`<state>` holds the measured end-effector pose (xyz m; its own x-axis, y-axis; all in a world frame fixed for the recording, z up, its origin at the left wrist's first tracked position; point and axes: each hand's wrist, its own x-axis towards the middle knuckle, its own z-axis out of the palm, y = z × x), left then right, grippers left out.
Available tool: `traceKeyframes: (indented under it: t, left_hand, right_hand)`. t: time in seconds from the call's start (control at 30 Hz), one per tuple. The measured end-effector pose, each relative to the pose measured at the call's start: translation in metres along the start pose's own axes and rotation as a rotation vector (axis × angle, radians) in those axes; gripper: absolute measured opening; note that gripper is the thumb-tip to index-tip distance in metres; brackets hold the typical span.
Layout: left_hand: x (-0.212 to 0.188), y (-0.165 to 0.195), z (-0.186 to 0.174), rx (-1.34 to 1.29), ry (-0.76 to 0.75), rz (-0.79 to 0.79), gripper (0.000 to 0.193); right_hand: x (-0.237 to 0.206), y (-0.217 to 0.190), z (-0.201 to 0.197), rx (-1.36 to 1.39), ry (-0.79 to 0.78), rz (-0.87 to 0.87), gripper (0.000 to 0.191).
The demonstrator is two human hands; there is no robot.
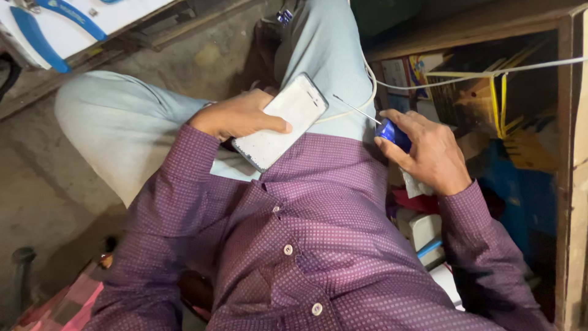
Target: The person sits on the floor with a disassembled smartphone on their lap, using a screwdriver to remove screws and a thin pry tool to work around the phone frame. They then move to a cluttered workbench and use a brush to sweep dust from the phone components and frame.
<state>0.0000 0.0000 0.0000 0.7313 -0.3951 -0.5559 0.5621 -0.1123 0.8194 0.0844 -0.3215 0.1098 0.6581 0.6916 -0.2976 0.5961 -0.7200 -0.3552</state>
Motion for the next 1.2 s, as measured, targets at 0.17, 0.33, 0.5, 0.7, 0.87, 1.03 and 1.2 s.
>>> traceKeyframes:
  t: [0.17,0.33,0.5,0.7,0.87,1.03,1.2]
  left_hand:
    - [0.003,0.010,0.014,0.079,0.019,0.010,0.044]
    - [0.000,0.018,0.010,0.237,0.099,0.084,0.043]
    - [-0.026,0.026,0.020,0.400,0.255,0.336,0.041]
    - [-0.046,0.036,0.043,0.574,0.509,0.709,0.018]
    - [-0.050,0.034,0.045,0.904,0.718,0.882,0.027]
    - [-0.046,0.027,0.044,1.002,0.802,0.927,0.026]
    - [-0.048,0.022,0.047,1.021,0.832,0.942,0.030]
  right_hand:
    - [-0.018,-0.002,0.002,-0.006,-0.007,0.066,0.046]
    - [-0.025,-0.006,0.008,0.124,0.123,0.181,0.042]
    - [-0.026,-0.003,0.020,0.397,0.348,0.198,0.037]
    - [-0.020,0.001,0.026,0.601,0.343,0.193,0.039]
    - [-0.016,-0.006,0.023,0.920,0.251,0.288,0.041]
    - [-0.012,-0.024,0.015,1.410,0.153,0.204,0.044]
    - [0.005,-0.037,0.009,1.349,0.041,0.170,0.046]
